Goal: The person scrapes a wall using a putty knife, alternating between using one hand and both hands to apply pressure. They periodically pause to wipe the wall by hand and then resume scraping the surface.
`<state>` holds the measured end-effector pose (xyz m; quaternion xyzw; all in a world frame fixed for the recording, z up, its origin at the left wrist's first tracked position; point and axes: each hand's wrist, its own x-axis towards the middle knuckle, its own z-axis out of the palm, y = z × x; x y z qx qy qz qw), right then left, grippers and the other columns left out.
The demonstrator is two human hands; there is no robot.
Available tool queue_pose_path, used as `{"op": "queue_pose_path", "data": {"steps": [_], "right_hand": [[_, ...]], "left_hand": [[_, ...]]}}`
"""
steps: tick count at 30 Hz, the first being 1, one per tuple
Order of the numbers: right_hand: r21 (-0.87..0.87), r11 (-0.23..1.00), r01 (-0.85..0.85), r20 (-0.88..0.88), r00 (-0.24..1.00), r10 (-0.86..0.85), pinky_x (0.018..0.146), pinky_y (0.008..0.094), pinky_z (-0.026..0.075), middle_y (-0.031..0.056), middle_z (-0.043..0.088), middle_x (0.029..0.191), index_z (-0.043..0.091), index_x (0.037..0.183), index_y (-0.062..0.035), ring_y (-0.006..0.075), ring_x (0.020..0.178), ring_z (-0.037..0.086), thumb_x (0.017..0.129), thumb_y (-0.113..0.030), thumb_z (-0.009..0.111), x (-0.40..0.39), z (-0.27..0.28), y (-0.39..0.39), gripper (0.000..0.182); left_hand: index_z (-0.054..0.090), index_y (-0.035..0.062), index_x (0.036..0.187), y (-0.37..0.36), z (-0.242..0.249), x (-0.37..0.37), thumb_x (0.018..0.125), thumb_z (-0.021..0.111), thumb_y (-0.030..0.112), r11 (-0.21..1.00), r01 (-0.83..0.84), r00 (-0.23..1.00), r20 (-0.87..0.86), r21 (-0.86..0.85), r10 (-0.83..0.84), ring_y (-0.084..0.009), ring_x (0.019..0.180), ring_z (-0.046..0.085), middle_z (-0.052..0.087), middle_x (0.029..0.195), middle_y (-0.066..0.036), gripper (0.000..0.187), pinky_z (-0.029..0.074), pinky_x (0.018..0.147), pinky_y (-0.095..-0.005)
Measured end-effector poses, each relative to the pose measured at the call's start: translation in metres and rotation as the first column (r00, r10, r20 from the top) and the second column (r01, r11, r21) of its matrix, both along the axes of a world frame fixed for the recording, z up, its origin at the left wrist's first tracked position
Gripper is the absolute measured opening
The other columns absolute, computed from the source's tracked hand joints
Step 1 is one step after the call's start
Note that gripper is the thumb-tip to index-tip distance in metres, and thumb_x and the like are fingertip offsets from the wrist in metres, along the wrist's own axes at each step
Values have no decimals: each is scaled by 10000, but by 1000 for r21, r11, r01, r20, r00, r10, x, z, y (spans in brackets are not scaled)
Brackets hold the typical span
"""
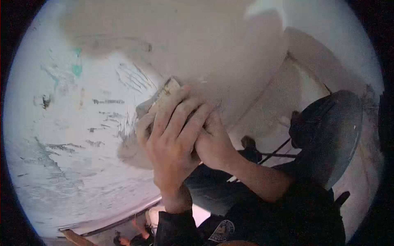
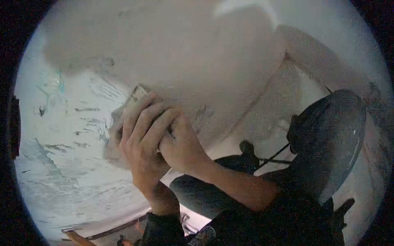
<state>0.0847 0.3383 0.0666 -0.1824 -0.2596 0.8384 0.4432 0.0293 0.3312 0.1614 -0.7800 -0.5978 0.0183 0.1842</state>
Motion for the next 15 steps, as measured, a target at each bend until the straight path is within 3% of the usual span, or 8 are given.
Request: {"op": "queue_pose_path", "data": {"steps": [1,3,6,7,9,10,12,15], "right_hand": [[-20,1000,-8,-6,1000,8,772,433,509,231,646,896,557,1018,99,319,869,661,924,-66,503,-1,-5,-9,197],[108,986,130,163,976,-146,758,424,510,230,644,892,563,1017,101,309,850,660,922,-54,505,-9,-10,-11,191],[81,949,306,48,950,-310,751,420,513,232,645,902,562,1043,95,313,850,665,923,-73,520,-5,7,3,211],[66,951,302,49,951,-305,751,420,513,232,645,902,562,1043,95,313,850,665,923,-73,520,1,6,7,211],[78,997,7,61,998,-11,767,423,515,248,647,931,559,1076,86,335,863,668,918,-86,531,13,4,14,235],[87,996,7,60,998,-12,767,423,515,248,647,931,559,1076,86,335,863,668,918,-86,531,11,6,9,235],[111,975,192,167,964,-209,775,432,515,250,650,954,557,1099,84,352,876,670,912,-94,535,8,11,2,260],[200,928,315,131,930,-344,788,435,521,251,656,968,562,1110,90,354,888,677,907,-87,539,5,17,14,270]], "left_hand": [[732,246,1025,-7,-5,0,705,725,245,1000,-8,1000,-6,-20,8,-120,1189,585,682,1164,71,320,310,947,-354],[734,245,1019,-16,-17,-7,697,731,245,999,-44,999,17,8,44,-120,1177,593,686,1151,75,321,312,935,-356],[729,238,1011,2,-8,-4,700,731,240,1000,6,997,77,28,-8,-119,1170,600,685,1132,72,311,307,926,-364],[727,236,1009,7,-4,0,701,731,238,999,16,996,84,39,-19,-116,1169,601,684,1126,71,308,306,923,-363],[724,232,1004,2,-1,5,700,732,232,1000,6,1000,26,13,-6,-115,1167,603,684,1115,68,304,303,898,-364],[725,232,1005,-4,-7,1,700,733,231,1000,-5,1000,20,5,5,-117,1164,604,685,1117,70,305,303,882,-358],[729,242,1019,-2,-11,1,701,734,233,999,26,997,69,48,-29,-118,1166,601,688,1138,72,319,303,868,-356],[729,255,1042,7,2,6,706,738,239,998,-33,995,97,49,28,-112,1179,591,686,1154,76,336,305,893,-361]]}}
